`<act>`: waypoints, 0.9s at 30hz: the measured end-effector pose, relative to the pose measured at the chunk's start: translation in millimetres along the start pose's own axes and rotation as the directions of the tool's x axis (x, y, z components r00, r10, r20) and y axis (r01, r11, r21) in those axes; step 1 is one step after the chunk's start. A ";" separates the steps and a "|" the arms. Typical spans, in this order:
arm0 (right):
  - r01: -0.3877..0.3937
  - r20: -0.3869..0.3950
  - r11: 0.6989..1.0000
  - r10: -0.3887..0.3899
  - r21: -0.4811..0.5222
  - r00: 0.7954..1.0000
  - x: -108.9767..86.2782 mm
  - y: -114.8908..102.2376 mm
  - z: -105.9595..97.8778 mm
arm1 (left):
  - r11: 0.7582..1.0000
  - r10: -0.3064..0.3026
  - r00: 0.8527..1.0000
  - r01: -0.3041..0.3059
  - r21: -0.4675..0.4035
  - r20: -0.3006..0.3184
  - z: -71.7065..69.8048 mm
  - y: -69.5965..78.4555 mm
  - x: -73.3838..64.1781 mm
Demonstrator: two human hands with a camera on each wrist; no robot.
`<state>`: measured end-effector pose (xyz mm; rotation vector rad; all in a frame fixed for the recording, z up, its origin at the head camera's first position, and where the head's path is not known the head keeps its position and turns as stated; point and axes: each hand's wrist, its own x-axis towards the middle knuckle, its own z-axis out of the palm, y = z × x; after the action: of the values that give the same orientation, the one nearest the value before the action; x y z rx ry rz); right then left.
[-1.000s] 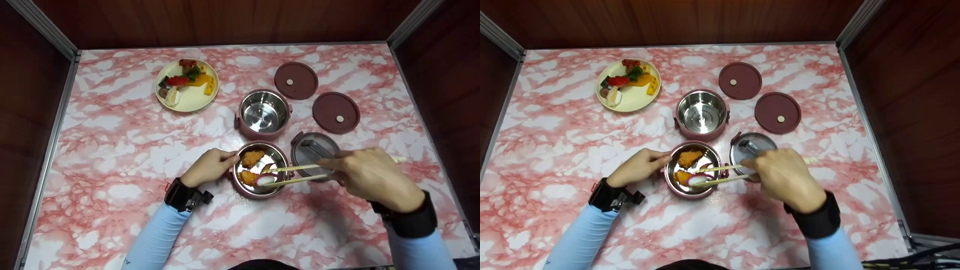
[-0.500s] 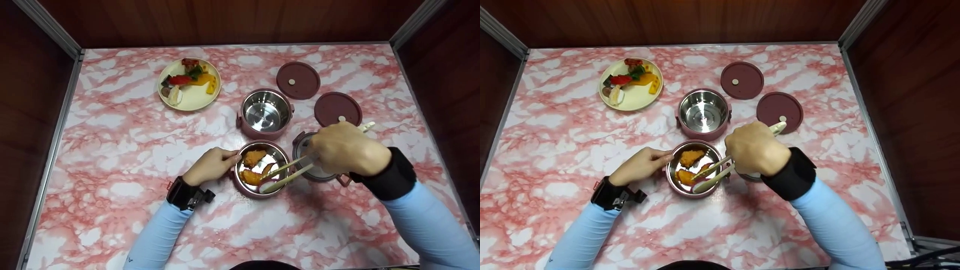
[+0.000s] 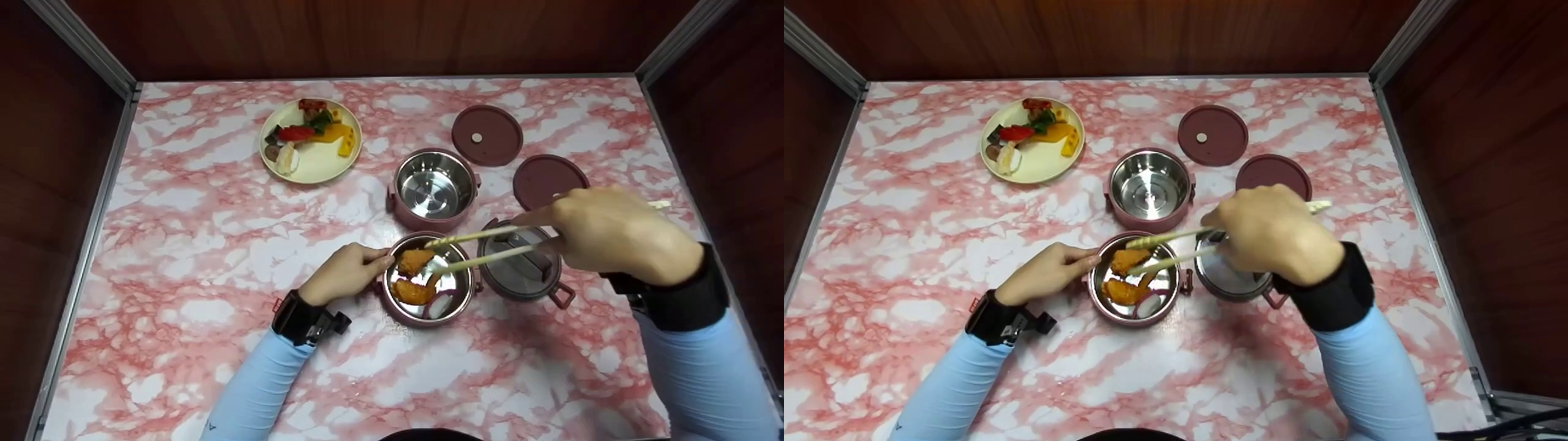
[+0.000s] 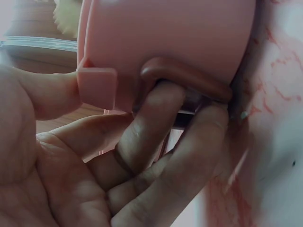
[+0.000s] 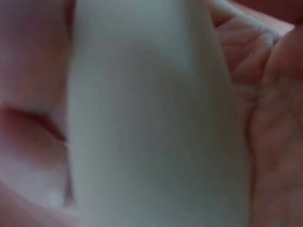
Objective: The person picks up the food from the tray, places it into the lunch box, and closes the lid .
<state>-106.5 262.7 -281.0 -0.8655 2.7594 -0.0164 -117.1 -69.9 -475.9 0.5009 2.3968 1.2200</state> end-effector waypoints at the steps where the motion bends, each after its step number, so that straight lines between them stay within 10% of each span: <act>1: 0.005 -0.044 1.000 -0.004 0.016 0.999 -2.5 3.9 0.9 | 1.000 0.002 1.000 -0.002 -0.004 -0.002 -0.1 -0.1 0.0; 12: 0.089 -0.474 0.990 -0.026 0.111 0.880 7.2 28.2 41.2 | 1.000 0.016 1.000 -0.016 -0.020 -0.007 -0.8 0.1 -0.6; 16: 0.000 -0.481 0.995 0.050 0.104 0.875 23.7 29.6 53.2 | 1.000 0.002 1.000 -0.002 -0.023 -0.001 -0.1 0.0 0.0; 27: 0.090 -0.455 0.993 -0.043 0.082 0.890 92.1 29.1 46.0 | 0.999 0.006 1.000 -0.006 -0.036 0.001 -0.9 0.4 0.0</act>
<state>-184.9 237.7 -349.3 -1.0405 3.1146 -0.4204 -117.5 -70.2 -475.1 0.4980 2.3692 1.2625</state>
